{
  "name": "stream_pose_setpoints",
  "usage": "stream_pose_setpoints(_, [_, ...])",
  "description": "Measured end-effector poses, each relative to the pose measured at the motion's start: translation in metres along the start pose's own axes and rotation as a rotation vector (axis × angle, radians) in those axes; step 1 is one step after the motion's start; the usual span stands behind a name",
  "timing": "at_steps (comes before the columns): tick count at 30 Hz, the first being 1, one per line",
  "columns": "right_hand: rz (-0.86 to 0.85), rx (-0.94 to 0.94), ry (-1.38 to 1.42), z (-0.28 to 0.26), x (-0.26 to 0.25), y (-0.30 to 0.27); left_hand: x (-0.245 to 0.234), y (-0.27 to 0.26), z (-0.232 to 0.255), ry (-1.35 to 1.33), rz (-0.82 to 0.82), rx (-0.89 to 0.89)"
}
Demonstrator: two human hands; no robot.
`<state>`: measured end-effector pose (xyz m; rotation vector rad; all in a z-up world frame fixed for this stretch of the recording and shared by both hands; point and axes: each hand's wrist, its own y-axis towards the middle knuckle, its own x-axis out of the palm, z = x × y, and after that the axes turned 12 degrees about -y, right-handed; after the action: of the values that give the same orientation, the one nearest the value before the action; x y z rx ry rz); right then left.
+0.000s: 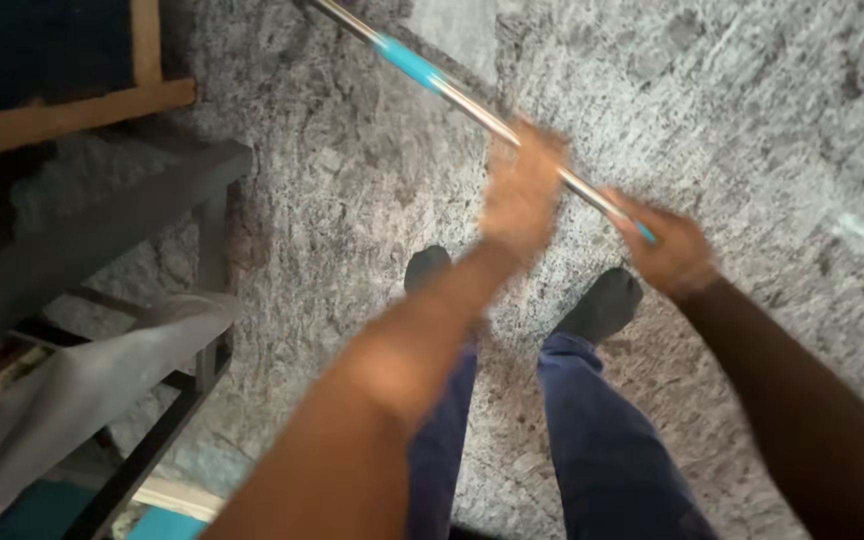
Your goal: The person mops the floor in a room filled with items using a blue spin mop, reaching into corners and around furniture.
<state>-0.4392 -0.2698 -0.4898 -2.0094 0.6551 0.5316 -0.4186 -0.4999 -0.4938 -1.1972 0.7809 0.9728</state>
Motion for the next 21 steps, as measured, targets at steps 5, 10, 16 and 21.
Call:
stream_pose_setpoints(5, [0.017,-0.098,-0.472,0.087,-0.048,-0.109,-0.003,-0.056,0.097,-0.787,0.181,0.119])
stream_pose_setpoints(10, [0.011,-0.178,-0.437,0.048,-0.034,-0.051,0.015,-0.050,0.060,-0.775,0.323,-0.084])
stream_pose_setpoints(16, [0.167,-0.442,-0.074,-0.108,0.051,0.084,0.003,-0.038,-0.130,-0.159,-0.215,-0.295])
stream_pose_setpoints(21, [0.167,-0.372,0.002,-0.134,0.080,0.078,-0.012,-0.054,-0.153,-0.107,-0.332,-0.258])
